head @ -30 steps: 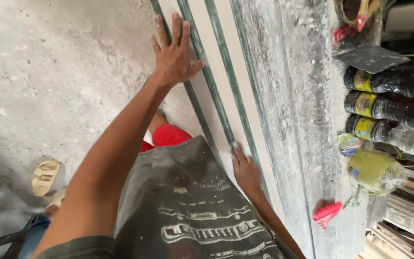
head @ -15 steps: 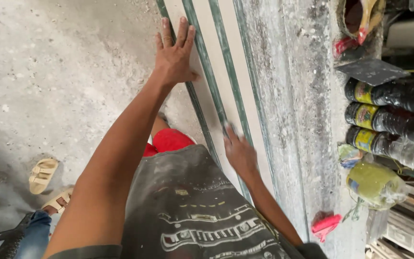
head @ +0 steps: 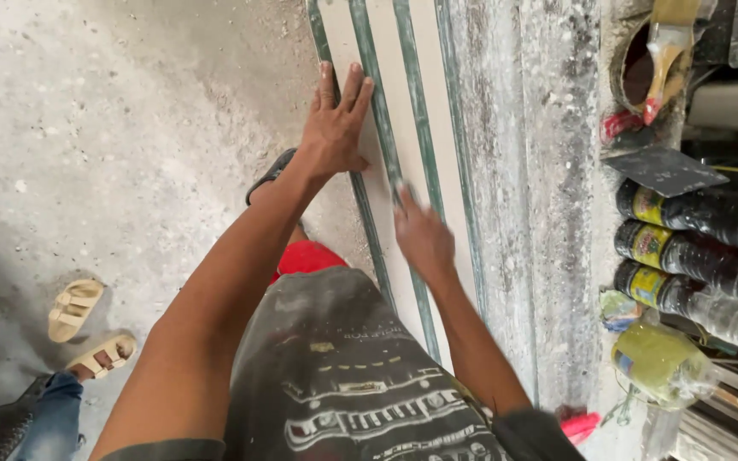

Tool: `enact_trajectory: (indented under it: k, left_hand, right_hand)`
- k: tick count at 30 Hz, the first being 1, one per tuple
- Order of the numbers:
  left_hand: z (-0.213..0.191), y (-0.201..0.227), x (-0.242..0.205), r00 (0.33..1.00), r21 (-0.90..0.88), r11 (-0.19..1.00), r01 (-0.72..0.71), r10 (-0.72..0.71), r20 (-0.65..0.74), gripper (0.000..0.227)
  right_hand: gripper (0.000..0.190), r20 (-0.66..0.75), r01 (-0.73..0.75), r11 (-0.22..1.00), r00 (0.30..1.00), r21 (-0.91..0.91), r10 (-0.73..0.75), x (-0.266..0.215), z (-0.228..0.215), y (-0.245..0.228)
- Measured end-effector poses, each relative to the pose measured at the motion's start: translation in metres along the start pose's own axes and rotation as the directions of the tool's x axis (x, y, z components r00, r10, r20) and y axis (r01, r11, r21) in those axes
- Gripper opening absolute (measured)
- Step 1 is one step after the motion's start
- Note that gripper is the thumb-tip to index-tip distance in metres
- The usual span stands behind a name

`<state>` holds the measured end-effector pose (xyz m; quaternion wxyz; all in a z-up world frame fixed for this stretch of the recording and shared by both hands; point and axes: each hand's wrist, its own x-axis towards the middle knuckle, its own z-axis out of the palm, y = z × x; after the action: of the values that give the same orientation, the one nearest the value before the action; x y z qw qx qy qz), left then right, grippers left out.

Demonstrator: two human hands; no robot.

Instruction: Sanding and scraping a long board to prepare its surface.

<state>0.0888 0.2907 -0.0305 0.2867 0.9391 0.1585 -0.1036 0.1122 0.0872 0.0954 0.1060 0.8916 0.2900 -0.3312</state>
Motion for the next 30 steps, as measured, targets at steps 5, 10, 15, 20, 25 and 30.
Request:
enact_trajectory:
  k: [5,10,15,20,25,30]
  left_hand:
    - [0.005,-0.021,-0.001,0.992,-0.035,0.997,-0.067,0.063,-0.109,0.156]
    - [-0.027,-0.014,-0.016,1.0,-0.137,0.99,0.016,-0.016,0.003,0.149]
    - [-0.022,-0.023,-0.021,0.997,-0.182,0.983,-0.034,0.021,-0.076,0.156]
    - [-0.025,-0.024,-0.026,0.998,-0.228,0.973,-0.012,-0.003,-0.064,0.153]
    - [-0.015,-0.027,-0.024,0.998,-0.249,0.969,0.005,-0.021,-0.059,0.154]
    - [-0.014,-0.027,-0.027,0.998,-0.212,0.977,-0.017,0.004,-0.064,0.155]
  right_hand:
    - [0.046,-0.092,0.072,0.996,0.994,0.061,-0.066,0.059,-0.061,-0.044]
    - [0.051,0.01,-0.061,0.997,0.998,0.052,0.061,-0.021,-0.019,-0.02]
    - [0.048,-0.016,-0.027,0.992,0.999,0.126,0.029,0.041,-0.052,-0.047]
    - [0.047,-0.081,0.054,0.995,0.996,0.088,-0.047,0.085,-0.087,-0.065]
    - [0.052,0.091,-0.133,0.979,0.989,0.154,0.12,0.002,-0.048,-0.042]
    - [0.046,-0.028,-0.008,0.996,1.0,0.089,0.011,0.078,-0.079,-0.073]
